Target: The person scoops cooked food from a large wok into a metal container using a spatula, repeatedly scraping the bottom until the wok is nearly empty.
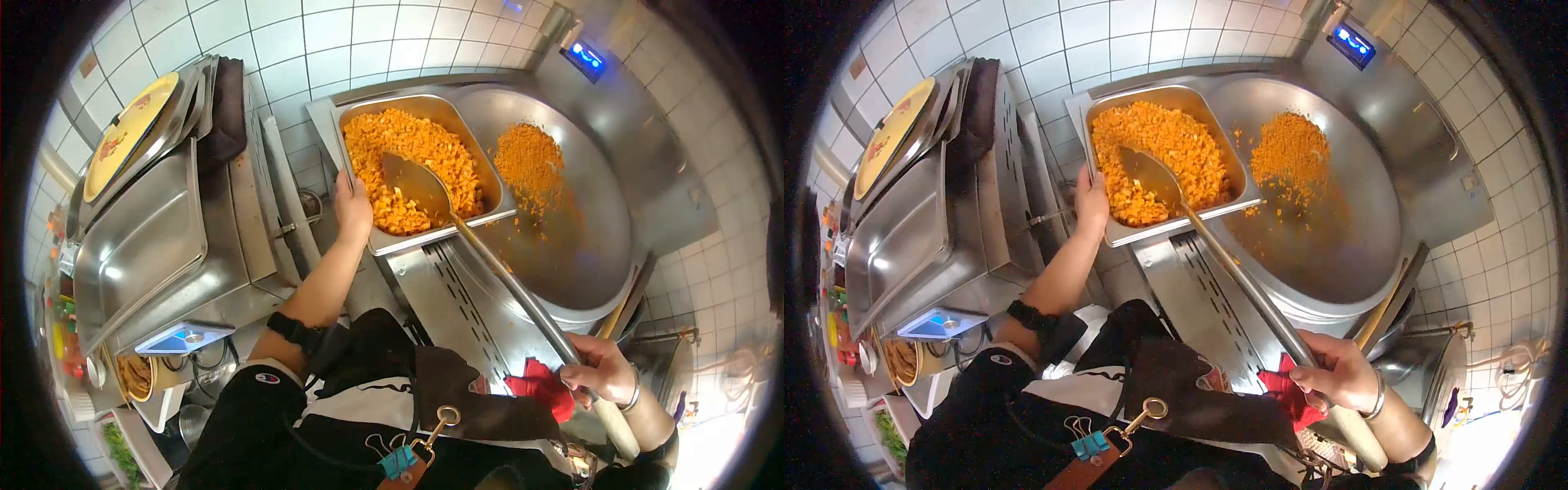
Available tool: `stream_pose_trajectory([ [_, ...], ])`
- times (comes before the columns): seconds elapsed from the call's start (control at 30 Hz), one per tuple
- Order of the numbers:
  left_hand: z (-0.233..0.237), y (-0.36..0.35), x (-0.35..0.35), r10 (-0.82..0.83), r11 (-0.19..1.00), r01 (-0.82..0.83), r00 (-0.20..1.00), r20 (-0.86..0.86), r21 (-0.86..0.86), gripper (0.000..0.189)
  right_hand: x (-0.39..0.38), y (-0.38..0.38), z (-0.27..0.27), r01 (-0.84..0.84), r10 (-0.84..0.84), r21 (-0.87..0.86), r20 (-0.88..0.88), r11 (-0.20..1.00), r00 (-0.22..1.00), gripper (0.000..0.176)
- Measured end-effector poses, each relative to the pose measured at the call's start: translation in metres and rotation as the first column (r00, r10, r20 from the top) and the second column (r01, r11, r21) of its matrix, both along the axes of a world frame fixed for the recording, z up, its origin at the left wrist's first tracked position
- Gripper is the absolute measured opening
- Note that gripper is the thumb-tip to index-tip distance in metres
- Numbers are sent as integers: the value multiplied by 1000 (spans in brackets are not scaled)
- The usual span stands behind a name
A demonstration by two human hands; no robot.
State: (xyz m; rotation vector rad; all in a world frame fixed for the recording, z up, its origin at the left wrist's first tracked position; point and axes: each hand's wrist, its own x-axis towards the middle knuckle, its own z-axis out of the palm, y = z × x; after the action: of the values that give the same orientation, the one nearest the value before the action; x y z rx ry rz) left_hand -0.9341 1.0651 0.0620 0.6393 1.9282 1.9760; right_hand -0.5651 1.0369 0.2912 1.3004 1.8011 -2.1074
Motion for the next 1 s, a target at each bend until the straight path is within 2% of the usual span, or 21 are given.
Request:
stream_pose_trajectory([
  [0.07, 0, 0, 0, 19, 1000, -18, 999, -31, 19, 40, 0, 1, -3, -15, 15, 3, 0, 1000, 1000, 46],
  [0.13, -5, 4, 0, 47, 999, -46, 999, -28, 21, 37, 0, 4, -7, 69, -74, -59, -82, 996, 994, 45],
  [0.2, -2, 4, 1, 81, 996, -80, 996, -27, 27, 34, -11, 3, -9, 75, -79, -48, -98, 996, 992, 45],
  [0.27, 3, 1, 3, 95, 988, -109, 987, -129, -108, 34, -21, 6, -20, 59, -36, 159, -146, 985, 989, 46],
  [0.37, 7, -1, 5, 87, 982, -117, 977, -192, -149, 36, -46, 11, -35, -15, 45, 338, -81, 941, 996, 47],
  [0.4, 9, -2, 6, 84, 983, -113, 976, -199, -142, 36, -54, 14, -43, -39, 79, 379, -90, 925, 993, 47],
  [0.47, 16, -6, 6, -4, 996, -3, 997, -80, -85, 39, -72, 19, -58, -46, 98, 410, -108, 911, 989, 47],
  [0.5, 19, -8, 8, -6, 996, -1, 996, -89, -86, 39, -78, 22, -67, -60, 122, 434, -117, 899, 986, 47],
  [0.6, 19, -8, 10, 31, 995, -45, 987, -157, -86, 41, -89, 34, -96, -51, 126, 435, -148, 899, 981, 46],
  [0.67, 13, -4, 6, 75, 977, -112, 977, -201, -180, 41, -95, 34, -99, -28, 97, 461, -126, 887, 987, 45],
  [0.7, 15, -5, 6, 71, 977, -109, 977, -203, -184, 41, -96, 35, -99, 6, 65, 436, -149, 900, 987, 45],
  [0.77, 22, -9, 6, -46, 968, 10, 989, -138, -249, 51, -95, 35, -102, 44, 29, 405, -172, 913, 985, 45],
  [1.0, 15, -9, 1, -83, 973, 48, 985, -148, -225, 50, -91, 46, -114, 138, -55, 413, -206, 900, 977, 43],
])
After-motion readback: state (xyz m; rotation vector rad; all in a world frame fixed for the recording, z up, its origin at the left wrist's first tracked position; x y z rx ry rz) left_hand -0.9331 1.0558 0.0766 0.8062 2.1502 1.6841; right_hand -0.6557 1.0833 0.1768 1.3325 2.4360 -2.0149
